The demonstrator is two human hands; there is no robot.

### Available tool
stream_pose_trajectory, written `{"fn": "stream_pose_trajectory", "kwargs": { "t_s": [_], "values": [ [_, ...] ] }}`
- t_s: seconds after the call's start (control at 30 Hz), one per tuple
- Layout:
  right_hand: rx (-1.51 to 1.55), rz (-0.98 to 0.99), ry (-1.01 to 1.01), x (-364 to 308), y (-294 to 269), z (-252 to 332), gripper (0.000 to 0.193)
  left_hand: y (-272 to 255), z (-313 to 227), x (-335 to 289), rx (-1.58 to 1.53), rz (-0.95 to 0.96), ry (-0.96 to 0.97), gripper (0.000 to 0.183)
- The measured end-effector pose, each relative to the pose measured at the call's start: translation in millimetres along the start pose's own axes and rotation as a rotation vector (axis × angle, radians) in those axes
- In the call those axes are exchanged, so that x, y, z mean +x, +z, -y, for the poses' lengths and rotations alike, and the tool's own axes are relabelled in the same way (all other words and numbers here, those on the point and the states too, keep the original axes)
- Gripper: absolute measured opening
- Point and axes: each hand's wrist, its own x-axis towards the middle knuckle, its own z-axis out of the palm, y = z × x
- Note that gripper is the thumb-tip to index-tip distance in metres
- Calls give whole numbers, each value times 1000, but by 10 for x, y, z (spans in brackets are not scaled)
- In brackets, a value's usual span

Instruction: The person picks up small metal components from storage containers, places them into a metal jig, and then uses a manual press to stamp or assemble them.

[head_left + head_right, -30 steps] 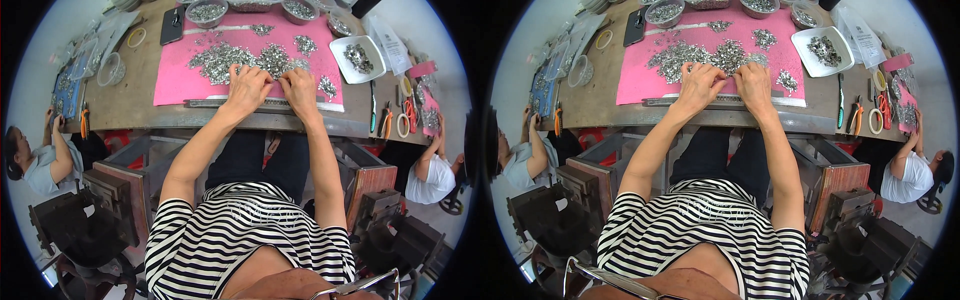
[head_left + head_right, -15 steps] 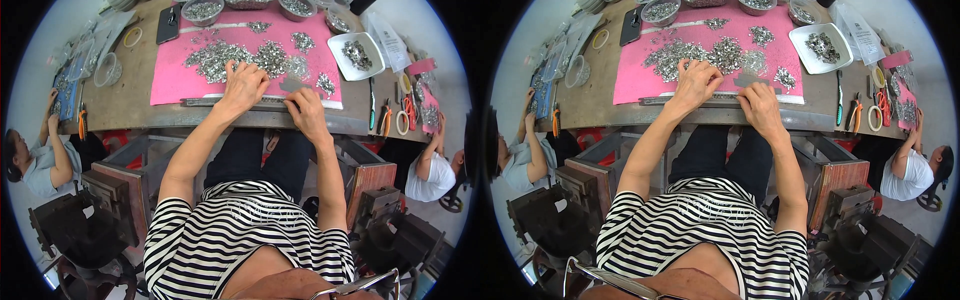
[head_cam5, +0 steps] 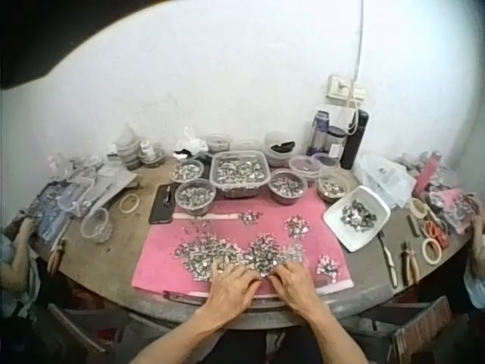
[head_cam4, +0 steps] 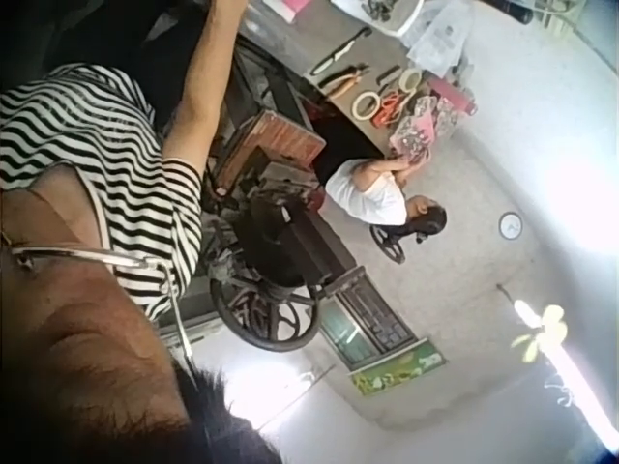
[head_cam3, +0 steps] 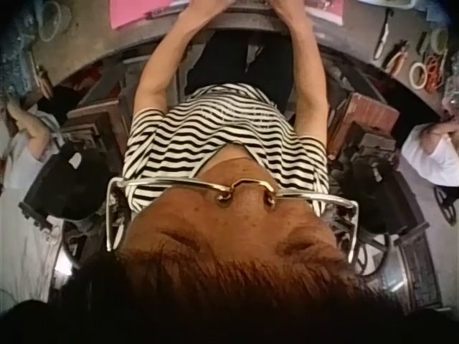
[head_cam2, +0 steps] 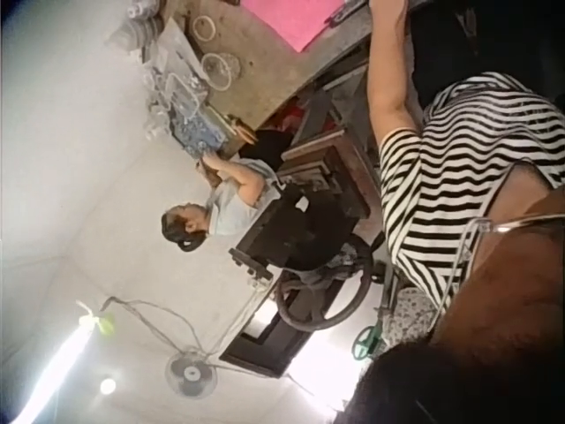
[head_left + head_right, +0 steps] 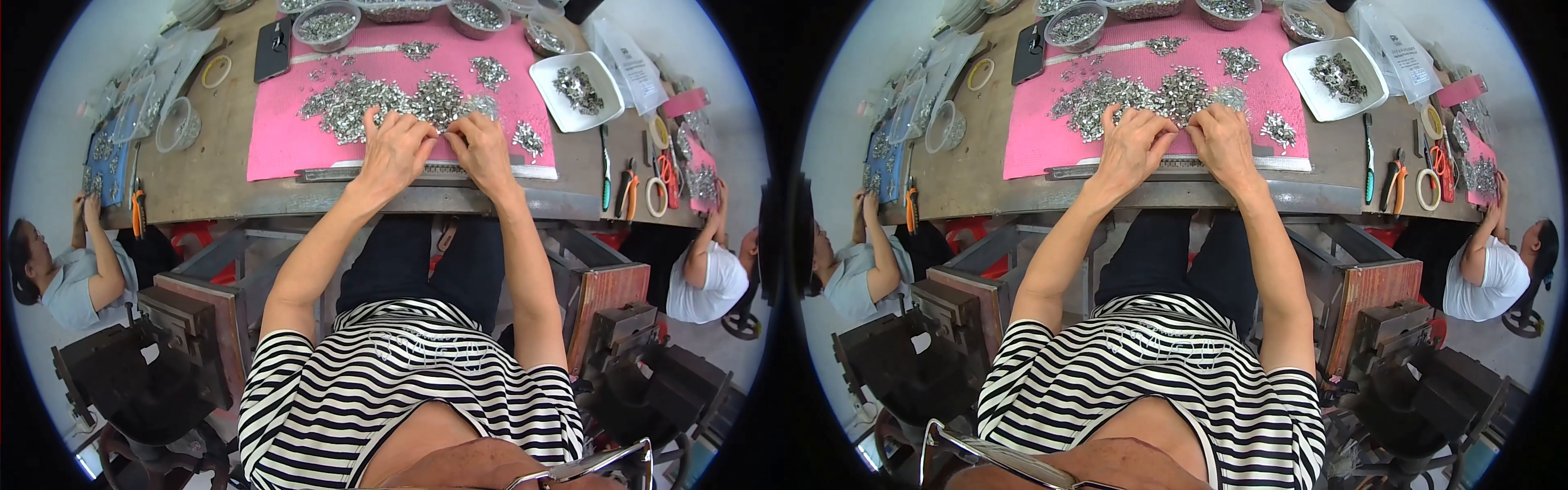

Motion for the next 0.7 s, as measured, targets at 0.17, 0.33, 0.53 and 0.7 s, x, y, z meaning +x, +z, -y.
{"fn": "stream_pose_trajectory", "kwargs": {
  "t_s": [0.17, 0.33, 0.53, 0.7],
  "values": [
    [168, 22, 68, 21, 36, -68, 9, -11, -218, -119, -93, -4, 15, 12],
    [153, 19, 61, 24, 56, -68, 9, 110, -287, -163, -88, 4, -6, 15],
    [136, 64, 52, 41, -14, -61, 10, 31, -281, -131, -149, 27, -58, 14],
    [231, 55, 127, -96, -209, 24, 9, -35, -276, -158, -140, 15, -59, 10]
  ]
}}
